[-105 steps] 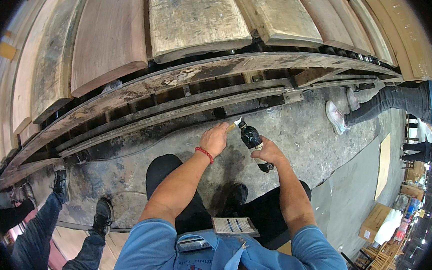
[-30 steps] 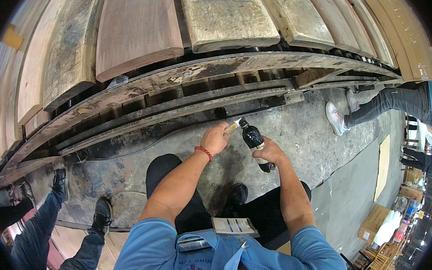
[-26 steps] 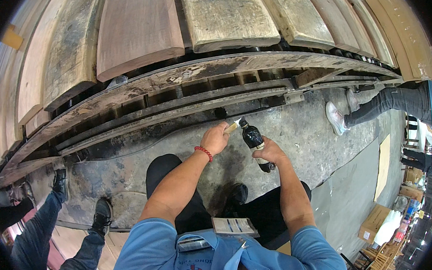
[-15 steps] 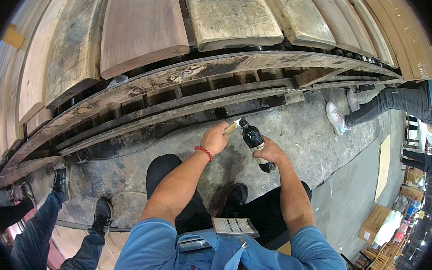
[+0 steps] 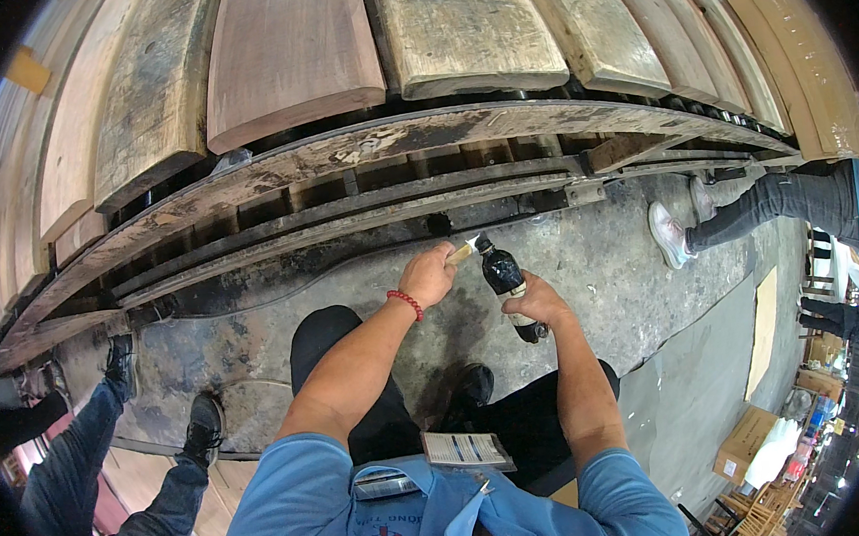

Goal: The person moves wooden chairs and stools around a workshop floor, then retrieves a bottle of dark finish and a brush. They apply the finish to the underside of a wooden pallet or bench frame, then cap the bottle and place it back in a box.

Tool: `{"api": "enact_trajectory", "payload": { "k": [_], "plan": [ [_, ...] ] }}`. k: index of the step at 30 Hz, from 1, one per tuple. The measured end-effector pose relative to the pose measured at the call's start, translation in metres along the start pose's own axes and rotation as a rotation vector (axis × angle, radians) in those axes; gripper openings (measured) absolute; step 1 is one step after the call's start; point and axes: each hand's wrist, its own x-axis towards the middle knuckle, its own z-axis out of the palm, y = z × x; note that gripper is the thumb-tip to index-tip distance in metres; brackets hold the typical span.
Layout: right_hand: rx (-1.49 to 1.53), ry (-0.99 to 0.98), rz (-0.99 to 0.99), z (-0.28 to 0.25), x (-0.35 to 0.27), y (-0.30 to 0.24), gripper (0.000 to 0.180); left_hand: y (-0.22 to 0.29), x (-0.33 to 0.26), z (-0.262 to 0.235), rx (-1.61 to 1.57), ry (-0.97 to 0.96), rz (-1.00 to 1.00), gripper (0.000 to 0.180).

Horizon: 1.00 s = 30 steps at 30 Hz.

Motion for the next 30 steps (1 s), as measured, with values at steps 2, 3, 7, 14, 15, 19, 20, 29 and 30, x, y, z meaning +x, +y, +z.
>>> {"api": "enact_trajectory", "payload": {
  "k": [2,3,7,14,15,19,20,29,30],
  "plan": [
    [-0.006,0.000,0.005,-0.0004,-0.0003,-0.0007,0.062,-0.0011,0.0005,0.0011,-0.002,0.003,0.002,0.026],
    [-0.016,0.002,0.011,-0.0006,-0.0006,-0.0010,0.062,-0.0017,0.0008,0.0017,-0.001,0.007,0.004,0.025],
    [0.003,-0.012,0.021,-0.0018,-0.0006,-0.0011,0.062,-0.0031,0.0024,0.0035,0.008,0.005,-0.008,0.025],
    [-0.025,-0.007,0.024,-0.0020,0.0002,-0.0015,0.061,-0.0018,0.0034,0.0023,0.009,-0.021,0.000,0.026],
    [-0.021,-0.007,0.024,-0.0022,0.0000,-0.0019,0.061,-0.0012,0.0034,0.0018,0.009,-0.029,-0.012,0.026],
    [-0.001,-0.020,0.025,-0.0034,-0.0008,-0.0031,0.062,0.0011,0.0028,-0.0002,0.005,-0.049,-0.040,0.026],
    [0.000,-0.019,0.023,-0.0035,-0.0009,-0.0029,0.062,0.0015,0.0025,-0.0007,0.002,-0.046,-0.032,0.026],
    [-0.017,0.001,-0.020,-0.0010,0.0026,0.0044,0.062,0.0039,0.0010,-0.0029,0.023,-0.048,-0.031,0.030],
    [-0.010,-0.002,-0.018,-0.0007,0.0027,0.0050,0.062,0.0035,0.0011,-0.0025,0.022,-0.050,-0.032,0.029]
  ]
}}
